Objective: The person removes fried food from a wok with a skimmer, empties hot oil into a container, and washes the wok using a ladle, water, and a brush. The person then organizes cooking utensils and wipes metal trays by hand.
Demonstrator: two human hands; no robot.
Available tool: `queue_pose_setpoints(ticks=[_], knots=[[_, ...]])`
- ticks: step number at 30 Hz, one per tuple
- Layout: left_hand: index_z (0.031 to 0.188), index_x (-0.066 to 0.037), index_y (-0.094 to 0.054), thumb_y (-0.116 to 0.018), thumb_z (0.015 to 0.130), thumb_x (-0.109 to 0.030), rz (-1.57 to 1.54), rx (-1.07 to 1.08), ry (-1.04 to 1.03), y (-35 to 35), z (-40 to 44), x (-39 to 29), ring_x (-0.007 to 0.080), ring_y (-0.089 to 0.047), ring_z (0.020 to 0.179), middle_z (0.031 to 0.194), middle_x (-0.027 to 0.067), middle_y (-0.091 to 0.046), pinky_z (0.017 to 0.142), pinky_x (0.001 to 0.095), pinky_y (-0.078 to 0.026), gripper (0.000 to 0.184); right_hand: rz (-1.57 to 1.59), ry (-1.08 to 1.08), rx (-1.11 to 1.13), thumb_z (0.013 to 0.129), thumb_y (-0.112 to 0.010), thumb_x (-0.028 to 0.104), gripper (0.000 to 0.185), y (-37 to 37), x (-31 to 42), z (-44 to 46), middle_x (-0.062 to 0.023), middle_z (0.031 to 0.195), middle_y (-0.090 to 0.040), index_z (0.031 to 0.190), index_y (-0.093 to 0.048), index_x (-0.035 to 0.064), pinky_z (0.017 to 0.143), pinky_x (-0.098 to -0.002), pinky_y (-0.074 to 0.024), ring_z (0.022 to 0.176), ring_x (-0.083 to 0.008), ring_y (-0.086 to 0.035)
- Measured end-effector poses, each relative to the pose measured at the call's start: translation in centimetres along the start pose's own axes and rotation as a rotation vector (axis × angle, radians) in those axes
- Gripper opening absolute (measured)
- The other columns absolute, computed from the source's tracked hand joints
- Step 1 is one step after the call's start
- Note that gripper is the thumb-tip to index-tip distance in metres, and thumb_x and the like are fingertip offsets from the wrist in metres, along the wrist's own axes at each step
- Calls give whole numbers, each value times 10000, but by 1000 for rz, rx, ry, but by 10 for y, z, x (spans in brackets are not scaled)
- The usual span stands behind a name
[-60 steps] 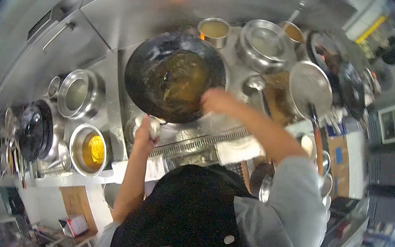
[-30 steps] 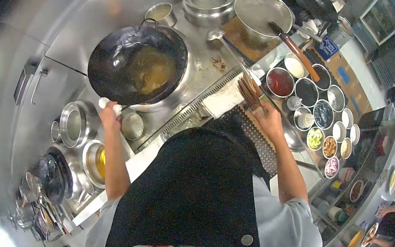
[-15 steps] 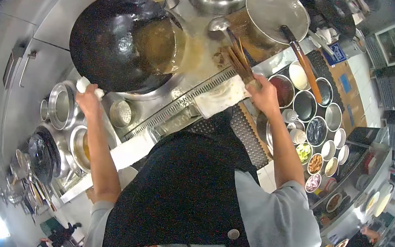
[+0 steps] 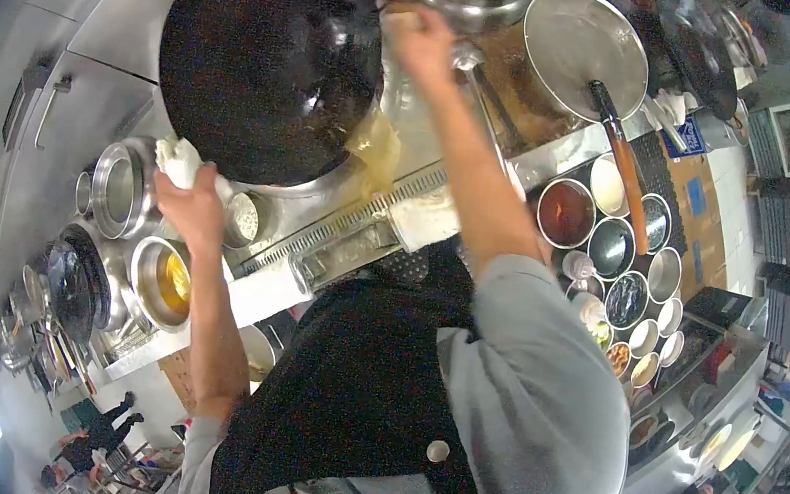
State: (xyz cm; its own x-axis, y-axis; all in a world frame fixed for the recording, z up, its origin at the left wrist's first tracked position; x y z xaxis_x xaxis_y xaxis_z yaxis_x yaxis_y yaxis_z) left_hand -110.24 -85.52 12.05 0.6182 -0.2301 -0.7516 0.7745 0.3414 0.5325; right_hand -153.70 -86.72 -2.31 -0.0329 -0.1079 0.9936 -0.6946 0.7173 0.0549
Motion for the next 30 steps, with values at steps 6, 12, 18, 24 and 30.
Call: queue_pose_setpoints(ticks=[6, 12, 18, 24, 30], knots=[[1160, 79, -590, -808, 757, -103, -9, -19, -206, 9, -48, 11, 375, -703, 848, 944, 236, -695, 794, 449, -547, 493, 360, 370, 587, 864, -679, 82, 140, -163, 25, -203, -77, 886, -699, 993, -690, 29, 780, -370, -525, 864, -185, -665], [1021, 53, -616, -632, 797, -27, -283, 4, 257, 43, -17, 111, 212, -632, 765, 898, 110, -661, 732, 335, -519, 238, -1053, 369, 486, 903, -617, 227, 340, -46, -58, -83, -200, 1026, -717, 1210, -658, 87, 784, -497, -585, 884, -379, -711], [943, -1, -632, -653, 801, -76, -588, -44, 611, 14, -41, 188, 190, -604, 685, 822, 74, -638, 612, 321, -478, 162, -1396, 94, 335, 895, -601, 236, 257, 88, -176, -106, -264, 1017, -717, 1051, -702, 58, 808, -537, -590, 952, -418, -722], [928, -101, -658, -730, 909, -329, -685, 262, 876, -81, -87, 223, 169, -599, 623, 792, 42, -662, 504, 328, -421, 240, -1237, 64, 0, 932, -540, 178, 354, 172, -157, -170, -319, 1159, -626, 1261, -560, 49, 836, -564, -559, 1017, -464, -679], [1027, -230, -643, -684, 914, -446, -835, 590, 1154, -152, -105, 233, 197, -568, 816, 918, -12, -651, 653, 399, -432, 247, -1342, -106, 25, 848, -604, 146, 547, 195, -206, -170, -284, 1011, -696, 1374, -478, 62, 758, -554, -567, 852, -451, -707]])
Point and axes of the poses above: each hand's wrist, its own z-axis towards the middle knuckle, its own y-axis out of the back of the hand, x = y × z, the point moved 10 cm from there along z, towards the middle knuckle
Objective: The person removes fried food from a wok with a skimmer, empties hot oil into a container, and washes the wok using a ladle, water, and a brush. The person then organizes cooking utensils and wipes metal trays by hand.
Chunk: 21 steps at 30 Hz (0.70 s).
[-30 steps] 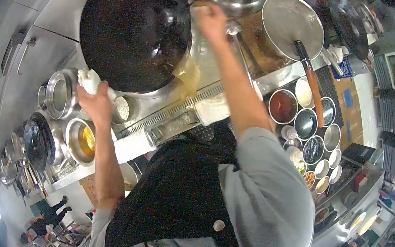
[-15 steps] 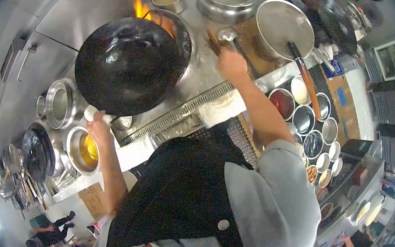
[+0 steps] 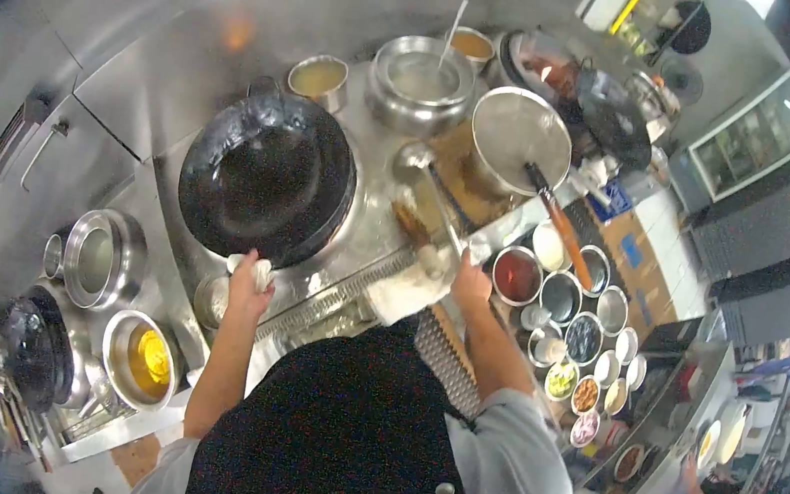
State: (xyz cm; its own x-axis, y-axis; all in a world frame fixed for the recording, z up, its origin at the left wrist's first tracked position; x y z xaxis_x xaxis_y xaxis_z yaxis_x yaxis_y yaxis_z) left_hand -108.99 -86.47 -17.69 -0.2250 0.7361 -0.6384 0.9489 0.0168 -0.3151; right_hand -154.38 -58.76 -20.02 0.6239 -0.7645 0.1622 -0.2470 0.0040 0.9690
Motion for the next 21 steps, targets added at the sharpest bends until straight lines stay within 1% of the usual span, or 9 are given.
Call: queue_pose_setpoints(ticks=[4, 5, 9, 10, 12, 16, 18, 19, 21], knots=[[997, -195, -666, -687, 865, -300, -52, -178, -81, 9, -14, 0, 186, -574, 834, 917, 4, -636, 674, 371, -437, 170, 242, 15, -85, 834, -622, 201, 331, 50, 8, -5, -295, 884, -703, 1074, -607, -27, 786, -579, -529, 861, -468, -695], [942, -143, -617, -713, 843, -222, -112, -176, -163, 10, -18, -6, 194, -612, 653, 796, 25, -648, 486, 345, -420, 160, 371, 32, -89, 836, -648, 212, 376, 41, 2, -5, -282, 873, -703, 1114, -608, -37, 779, -547, -536, 851, -443, -704], [953, -120, -625, -719, 841, -234, -97, -245, -153, 12, -14, 1, 185, -609, 630, 807, 28, -653, 482, 334, -418, 186, 935, 39, 2, 857, -719, 133, 474, 28, 25, -27, -158, 786, -656, 1279, -580, -33, 613, -397, -519, 678, -221, -630], [953, -120, -625, -719, 841, -234, -115, -253, -158, 9, -18, 1, 185, -609, 630, 807, 28, -653, 482, 334, -418, 186, 850, 246, -154, 859, -697, 122, 547, 72, 54, -11, -88, 762, -641, 1366, -540, -13, 548, -354, -494, 633, -166, -604], [981, -108, -633, -710, 853, -229, -110, -264, -195, 2, -31, -1, 178, -613, 635, 814, 32, -658, 480, 324, -416, 192, 921, 229, -107, 859, -671, 118, 564, 130, 88, 44, -73, 722, -630, 1393, -533, -3, 495, -333, -474, 559, -155, -575], [1049, -151, -614, -631, 976, -494, -81, -176, -213, -17, -47, -7, 178, -619, 648, 807, 0, -657, 501, 343, -421, 351, 829, 164, -8, 855, -641, 125, 493, 171, 133, 212, -82, 630, -601, 1326, -583, -7, 443, -343, -456, 486, -209, -571], [1112, -99, -604, -577, 1017, -500, -173, -207, -206, -13, -57, -5, 159, -640, 692, 871, 19, -673, 484, 337, -456, 413, 362, 70, -30, 827, -695, 171, 509, 131, 127, 332, -184, 836, -748, 1314, -628, 39, 650, -420, -552, 787, -311, -716], [1119, -100, -602, -577, 1021, -480, -242, -212, -192, -12, -66, 0, 166, -648, 703, 873, 24, -672, 494, 349, -475, 394, 355, 97, -20, 827, -695, 171, 509, 138, 142, 365, -184, 836, -748, 1314, -628, 39, 650, -420, -552, 787, -311, -716], [1139, -76, -597, -609, 1015, -381, -391, -197, -225, 1, -71, 19, 198, -671, 736, 885, 46, -674, 534, 373, -532, 329, -137, 407, 405, 863, -667, 131, 289, 107, 197, 388, -111, 745, -682, 1138, -655, 43, 549, -388, -501, 677, -287, -648]])
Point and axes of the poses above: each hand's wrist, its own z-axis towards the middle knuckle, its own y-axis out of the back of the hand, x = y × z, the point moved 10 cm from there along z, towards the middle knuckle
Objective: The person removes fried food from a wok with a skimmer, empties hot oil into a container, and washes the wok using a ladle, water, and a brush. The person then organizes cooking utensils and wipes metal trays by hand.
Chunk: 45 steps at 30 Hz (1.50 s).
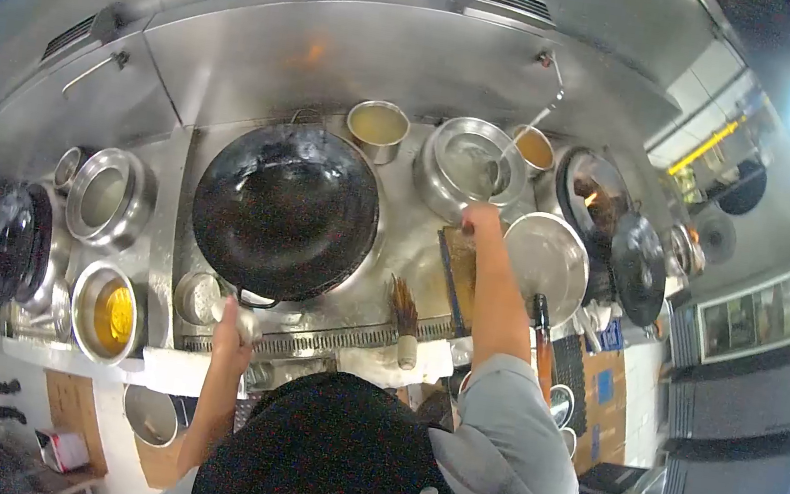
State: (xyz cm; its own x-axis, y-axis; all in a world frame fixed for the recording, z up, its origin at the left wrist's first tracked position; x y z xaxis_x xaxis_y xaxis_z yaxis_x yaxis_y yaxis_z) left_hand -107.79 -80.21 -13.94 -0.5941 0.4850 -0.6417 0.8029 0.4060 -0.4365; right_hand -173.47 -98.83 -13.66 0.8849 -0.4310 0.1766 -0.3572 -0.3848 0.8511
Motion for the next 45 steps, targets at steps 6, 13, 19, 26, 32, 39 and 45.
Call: queue_pose_setpoints(ticks=[6, 13, 19, 26, 32, 39, 45], knots=[[1118, 19, -596, -656, 905, -110, 83, 111, -20, 48, -47, 31, 227, -681, 759, 896, 122, -695, 618, 359, -572, 256, 1986, -80, -66, 921, -625, 96, 125, 47, 38, -90, -50, 693, -530, 869, -512, 89, 457, -290, -368, 540, -205, -477], [1110, 31, -615, -654, 889, -69, 95, 1, 63, 71, -57, 54, 240, -689, 772, 881, 140, -694, 673, 342, -572, 246, 1208, -47, -599, 868, -668, 156, 196, 42, 9, -91, -54, 584, -571, 948, -638, -20, 476, -338, -480, 406, -230, -520], [1132, -35, -608, -571, 1025, -340, 41, 90, 48, 6, -69, 19, 232, -669, 739, 920, 101, -673, 647, 377, -563, 325, 2190, -185, 129, 873, -614, 123, 29, -41, -23, 3, -32, 620, -544, 884, -640, 117, 528, -350, -466, 586, -168, -560], [1168, -136, -585, -434, 1011, -655, 125, -31, 110, -37, -23, -1, 219, -671, 811, 969, 48, -693, 577, 408, -537, 563, 1447, 50, -167, 932, -598, 127, 122, 63, 79, -86, -2, 640, -547, 824, -542, 120, 407, -289, -403, 474, -129, -507], [1139, -94, -590, -567, 1010, -502, 209, 77, 153, -5, 1, 12, 211, -663, 741, 938, 67, -681, 492, 370, -504, 428, 1176, 403, -528, 945, -598, 80, 209, 121, 205, -181, 10, 679, -516, 1149, -556, 83, 393, -273, -395, 470, -100, -478], [1244, 28, -584, -734, 815, -72, 358, 204, -118, 154, -85, -81, 221, -687, 745, 942, 139, -704, 666, 352, -573, 465, 965, 594, -476, 954, -632, 56, 542, 43, 404, -260, -7, 718, -535, 1464, -450, 18, 418, -272, -418, 503, -96, -487], [1134, 5, -665, -784, 750, -111, 409, -133, -201, 341, -140, -163, 204, -663, 780, 946, 97, -710, 743, 364, -545, 418, 867, 764, 128, 937, -655, 41, 690, -57, 661, -317, -16, 713, -570, 1561, -359, 27, 436, -262, -408, 500, -99, -495]])
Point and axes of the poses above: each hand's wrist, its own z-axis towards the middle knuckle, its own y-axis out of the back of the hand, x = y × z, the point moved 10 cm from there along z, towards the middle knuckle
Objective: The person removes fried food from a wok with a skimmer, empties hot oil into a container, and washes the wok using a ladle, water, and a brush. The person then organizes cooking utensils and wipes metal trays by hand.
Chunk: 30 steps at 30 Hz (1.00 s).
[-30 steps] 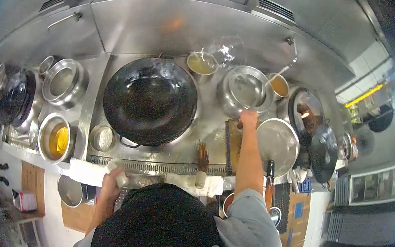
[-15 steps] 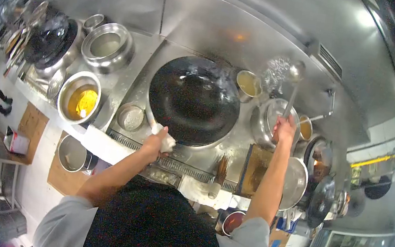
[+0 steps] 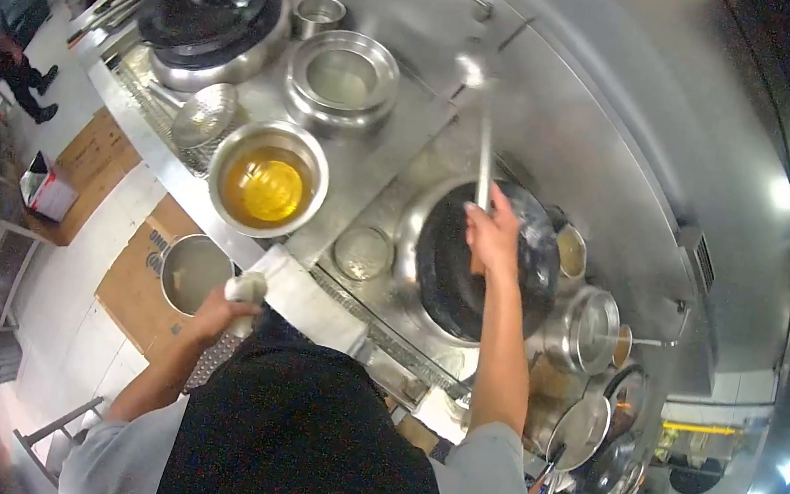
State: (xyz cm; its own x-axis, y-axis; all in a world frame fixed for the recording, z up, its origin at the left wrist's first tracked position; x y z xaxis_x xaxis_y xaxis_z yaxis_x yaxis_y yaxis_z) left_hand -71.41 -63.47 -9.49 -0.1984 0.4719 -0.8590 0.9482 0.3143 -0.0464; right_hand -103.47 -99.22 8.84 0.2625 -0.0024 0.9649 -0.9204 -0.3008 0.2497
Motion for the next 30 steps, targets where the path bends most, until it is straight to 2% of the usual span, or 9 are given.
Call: queue_pose_setpoints(ticks=[5, 8, 11, 12, 14, 18, 24, 28, 30], knots=[[1043, -1, -707, -761, 758, -61, -72, -368, -83, 121, -30, 14, 208, -667, 804, 945, 88, -716, 752, 358, -538, 296, -153, -57, 121, 921, -681, 66, 589, -174, -39, 116, -25, 681, -581, 1469, -476, 2, 450, -302, -418, 494, -127, -521], [1056, 3, -696, -727, 775, -32, -169, -566, -36, 162, -58, 44, 204, -673, 821, 928, 83, -712, 742, 348, -538, 285, -326, -15, 131, 916, -693, 101, 351, -243, -63, 164, -27, 664, -580, 1235, -603, -18, 441, -301, -423, 482, -131, -524], [1152, 1, -623, -715, 793, -61, -336, -555, -23, 180, -80, 67, 202, -656, 798, 932, 70, -659, 688, 353, -529, 375, 272, -436, 251, 944, -672, 178, 164, -308, -119, 171, -20, 626, -574, 857, -567, 86, 404, -291, -425, 463, -122, -529], [1152, 1, -623, -715, 793, -61, -334, -575, -11, 186, -85, 77, 202, -656, 798, 932, 70, -659, 688, 353, -529, 375, 592, -663, 289, 971, -642, 200, 182, -326, -136, 164, -1, 651, -576, 848, -560, 94, 420, -274, -420, 484, -104, -534], [1154, -3, -619, -713, 792, -53, -226, -579, 44, 188, -83, 89, 194, -645, 789, 935, 71, -657, 684, 344, -521, 377, 1100, -660, 423, 985, -625, 209, 170, -354, -137, 159, 12, 692, -588, 892, -573, 76, 447, -250, -409, 517, -82, -535], [1092, 2, -624, -751, 781, -58, -45, -568, 84, 176, -58, 84, 177, -636, 883, 988, 73, -678, 799, 351, -521, 341, 1446, -538, 415, 1029, -556, 206, 244, -336, -107, 111, 17, 728, -550, 1134, -565, -14, 501, -257, -413, 541, -88, -510], [1167, 17, -632, -823, 731, -137, 383, -374, -38, 171, 19, 97, 434, -687, 1008, 1053, 255, -713, 890, 468, -523, 500, 1460, -415, 381, 1043, -532, 236, 306, -241, -83, 64, 4, 779, -531, 1230, -572, -3, 517, -275, -411, 549, -94, -490], [1177, 15, -658, -838, 718, -176, 579, -293, 87, 196, 62, 194, 395, -698, 1036, 1072, 246, -725, 887, 461, -531, 529, 838, -492, 69, 967, -648, 190, 336, -135, -113, 49, -2, 747, -555, 1271, -541, 96, 444, -289, -383, 512, -121, -495], [1154, 5, -673, -753, 791, -107, 497, -185, 173, 197, 58, 246, 271, -704, 880, 970, 150, -731, 790, 432, -550, 388, 510, -479, 6, 934, -681, 150, 345, -79, -124, 48, 2, 713, -550, 1233, -520, 94, 407, -295, -387, 490, -117, -501]])
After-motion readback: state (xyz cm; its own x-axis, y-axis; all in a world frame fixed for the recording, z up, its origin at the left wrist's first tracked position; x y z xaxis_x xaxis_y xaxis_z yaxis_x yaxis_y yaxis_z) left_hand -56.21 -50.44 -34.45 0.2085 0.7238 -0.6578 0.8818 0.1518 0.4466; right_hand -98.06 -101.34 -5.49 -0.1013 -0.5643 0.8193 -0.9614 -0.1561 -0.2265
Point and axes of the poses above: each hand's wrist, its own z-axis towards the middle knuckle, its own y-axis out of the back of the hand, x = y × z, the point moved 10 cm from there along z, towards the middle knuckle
